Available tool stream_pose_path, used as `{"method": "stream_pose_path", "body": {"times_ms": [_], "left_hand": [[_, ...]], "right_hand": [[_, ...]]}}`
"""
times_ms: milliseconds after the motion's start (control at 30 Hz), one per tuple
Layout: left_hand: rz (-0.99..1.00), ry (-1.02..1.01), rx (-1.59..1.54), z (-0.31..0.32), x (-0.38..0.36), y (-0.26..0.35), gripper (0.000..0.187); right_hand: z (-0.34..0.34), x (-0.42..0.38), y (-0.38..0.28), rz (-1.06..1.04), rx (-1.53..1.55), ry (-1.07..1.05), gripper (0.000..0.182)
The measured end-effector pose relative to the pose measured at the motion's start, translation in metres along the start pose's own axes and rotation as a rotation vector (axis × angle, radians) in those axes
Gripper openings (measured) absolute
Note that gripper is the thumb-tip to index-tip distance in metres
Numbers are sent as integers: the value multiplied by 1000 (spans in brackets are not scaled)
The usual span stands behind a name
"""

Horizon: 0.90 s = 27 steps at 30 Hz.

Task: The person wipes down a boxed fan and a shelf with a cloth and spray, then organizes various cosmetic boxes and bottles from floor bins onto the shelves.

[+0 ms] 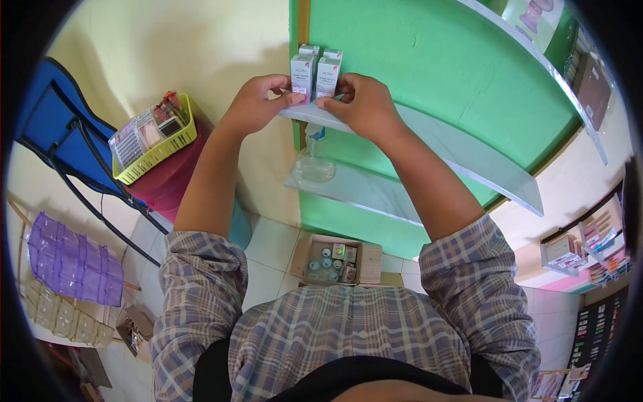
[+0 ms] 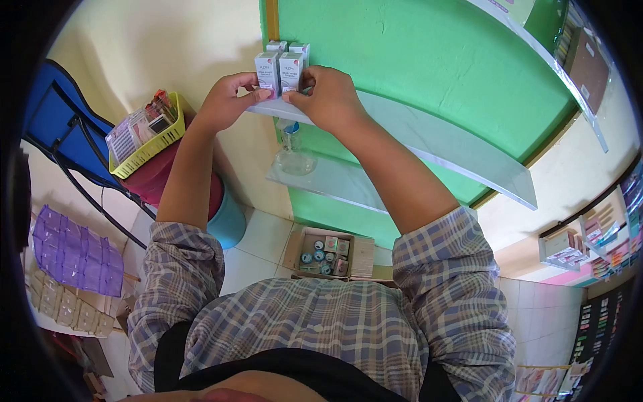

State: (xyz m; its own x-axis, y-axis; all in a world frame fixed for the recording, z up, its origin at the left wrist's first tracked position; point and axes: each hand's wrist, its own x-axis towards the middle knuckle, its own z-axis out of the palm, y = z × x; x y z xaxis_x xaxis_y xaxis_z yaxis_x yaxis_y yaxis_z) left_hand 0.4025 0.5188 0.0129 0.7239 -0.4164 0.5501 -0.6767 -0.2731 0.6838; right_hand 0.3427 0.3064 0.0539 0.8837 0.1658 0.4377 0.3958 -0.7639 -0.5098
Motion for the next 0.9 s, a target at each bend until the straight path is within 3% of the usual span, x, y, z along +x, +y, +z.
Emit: {"method": "stream_pose_path", "body": {"times_ms": [367,467,533,700,767,867,900], "left_hand": [[-50,-29,-43,-9,-2,-1,29],[-13,52,-56,-27,-1,-17,29],[31,163,-114,-36,-1,-29,30],[-14,217,-205,-36,-5,-25,31],[-36,208,-232,-30,-13,-20,32],[8,528,-381,-5,-42,-28,19],[-9,644,-511,7,-57,-40,14]], "right_hand": [[-7,0,4,51,62,-76,49],[-21,1,18,25,221,-122,51],[-45,-3,10,85,-53,-130,44],[-78,-5,16,123,-184,-121,38],[-85,-27,17,-16,-211,-43,31],[-106,-100,5,41,124,-127,25],[-113,-129,10,75,355,-289,24]]}}
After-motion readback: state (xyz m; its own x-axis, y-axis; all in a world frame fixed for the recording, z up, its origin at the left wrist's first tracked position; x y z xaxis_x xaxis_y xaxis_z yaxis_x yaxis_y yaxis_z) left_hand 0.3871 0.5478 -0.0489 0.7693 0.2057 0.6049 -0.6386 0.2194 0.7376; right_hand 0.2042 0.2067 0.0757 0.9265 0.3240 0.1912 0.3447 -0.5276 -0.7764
